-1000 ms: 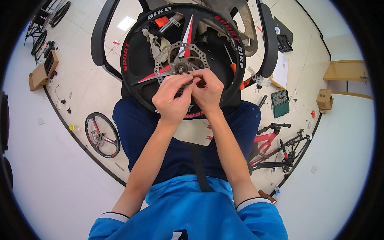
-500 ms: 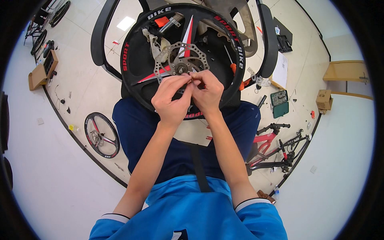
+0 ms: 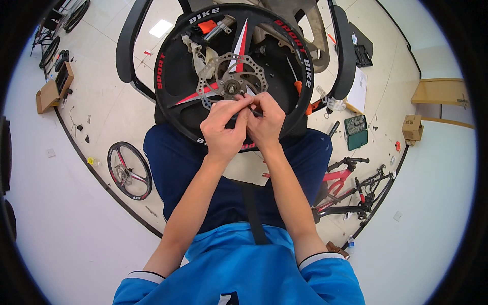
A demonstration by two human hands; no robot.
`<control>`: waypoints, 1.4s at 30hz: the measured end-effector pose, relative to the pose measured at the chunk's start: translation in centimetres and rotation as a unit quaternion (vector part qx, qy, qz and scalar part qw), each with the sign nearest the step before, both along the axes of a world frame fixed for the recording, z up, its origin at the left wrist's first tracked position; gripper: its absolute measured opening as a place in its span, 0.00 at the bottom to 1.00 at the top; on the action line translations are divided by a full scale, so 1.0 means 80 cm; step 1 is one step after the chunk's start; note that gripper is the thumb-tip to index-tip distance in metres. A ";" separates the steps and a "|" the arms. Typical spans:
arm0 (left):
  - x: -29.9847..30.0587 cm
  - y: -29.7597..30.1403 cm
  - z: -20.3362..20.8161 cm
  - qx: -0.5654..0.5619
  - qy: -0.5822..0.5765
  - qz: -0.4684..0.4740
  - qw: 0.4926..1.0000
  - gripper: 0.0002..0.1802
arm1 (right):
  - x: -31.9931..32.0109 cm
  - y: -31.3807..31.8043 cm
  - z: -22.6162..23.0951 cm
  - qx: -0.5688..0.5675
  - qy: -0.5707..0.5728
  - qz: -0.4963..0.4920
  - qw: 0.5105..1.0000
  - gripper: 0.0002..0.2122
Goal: The person installs a bicycle chain onto a disc brake rotor mounted on a wheel hub. They thread the chain through the rotor's cutouts and secure it by hand, repeatedly adjusting the chain's position.
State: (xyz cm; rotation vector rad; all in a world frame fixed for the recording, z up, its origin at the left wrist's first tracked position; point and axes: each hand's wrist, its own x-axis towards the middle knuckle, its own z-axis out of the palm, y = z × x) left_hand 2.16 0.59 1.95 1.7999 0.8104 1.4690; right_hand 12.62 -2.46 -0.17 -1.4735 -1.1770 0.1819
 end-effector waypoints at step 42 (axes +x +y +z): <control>-0.074 -0.109 -0.095 -0.406 -0.034 -0.110 0.906 0.10 | 0.037 -0.102 -0.006 -0.174 0.206 0.059 0.961 0.08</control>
